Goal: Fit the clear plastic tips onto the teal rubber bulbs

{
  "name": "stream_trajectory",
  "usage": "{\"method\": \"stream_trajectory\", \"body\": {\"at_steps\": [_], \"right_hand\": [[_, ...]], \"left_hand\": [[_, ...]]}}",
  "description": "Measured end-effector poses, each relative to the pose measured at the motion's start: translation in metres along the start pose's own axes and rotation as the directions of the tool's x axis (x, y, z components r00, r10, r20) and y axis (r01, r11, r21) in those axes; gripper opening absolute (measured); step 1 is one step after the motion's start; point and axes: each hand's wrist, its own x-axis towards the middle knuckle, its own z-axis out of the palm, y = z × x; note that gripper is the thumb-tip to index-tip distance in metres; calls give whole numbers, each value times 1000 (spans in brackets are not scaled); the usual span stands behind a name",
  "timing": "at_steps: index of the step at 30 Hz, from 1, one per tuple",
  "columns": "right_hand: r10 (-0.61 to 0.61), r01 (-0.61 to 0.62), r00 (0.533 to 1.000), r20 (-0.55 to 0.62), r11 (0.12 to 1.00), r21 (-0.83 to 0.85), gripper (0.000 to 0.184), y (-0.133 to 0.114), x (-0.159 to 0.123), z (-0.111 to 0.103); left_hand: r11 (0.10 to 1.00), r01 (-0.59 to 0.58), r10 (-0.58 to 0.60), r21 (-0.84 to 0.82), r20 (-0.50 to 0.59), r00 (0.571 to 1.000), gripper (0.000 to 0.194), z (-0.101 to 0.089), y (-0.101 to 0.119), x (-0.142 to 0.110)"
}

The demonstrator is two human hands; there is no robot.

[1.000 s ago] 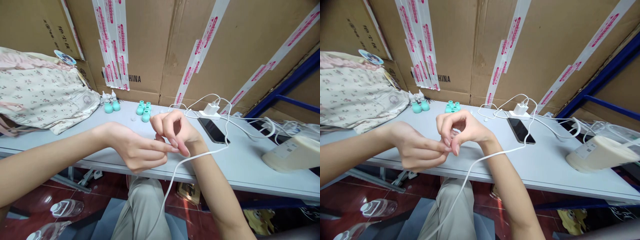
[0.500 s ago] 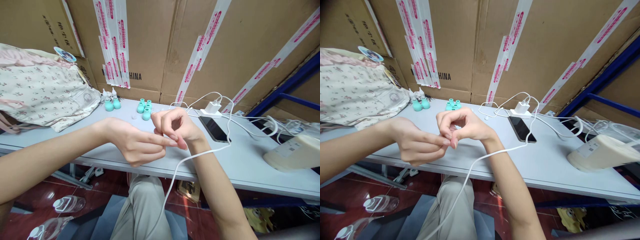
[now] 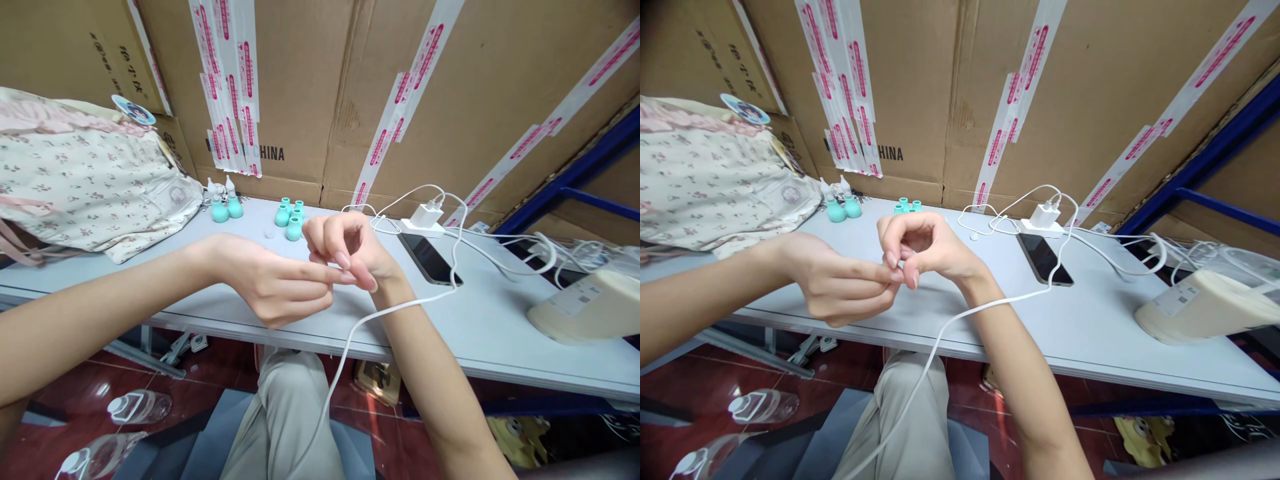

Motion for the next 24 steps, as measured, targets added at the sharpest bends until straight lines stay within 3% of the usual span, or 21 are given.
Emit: {"method": "stream_trajectory", "body": {"at_steps": [3,6,11,16,18,22,24], "right_hand": [[-33,34,999,35,999,-11,47,0,0,-1],[-75,75,995,61,997,3,43,-1,0,0],[-91,90,996,10,995,46,41,-3,1,3],[-46,47,999,-29,998,39,43,-4,2,4],[-29,30,999,-26,999,40,43,-4,1,4],[-25,24,1000,9,998,60,42,-3,1,4],[-5,5,1000,-1,997,78,46,-1,1,3]], "left_hand": [[1000,-8,8,-7,-29,1000,15,1,0,-1],[991,42,-56,-124,-112,992,17,1,0,1],[856,188,-192,-482,42,980,14,-2,-3,1],[666,410,-489,-623,51,871,18,12,1,-13],[628,440,-561,-642,18,828,19,23,10,-19],[550,463,-717,-695,-109,688,17,35,28,-21],[556,447,-706,-701,-114,699,14,32,29,-16]]}}
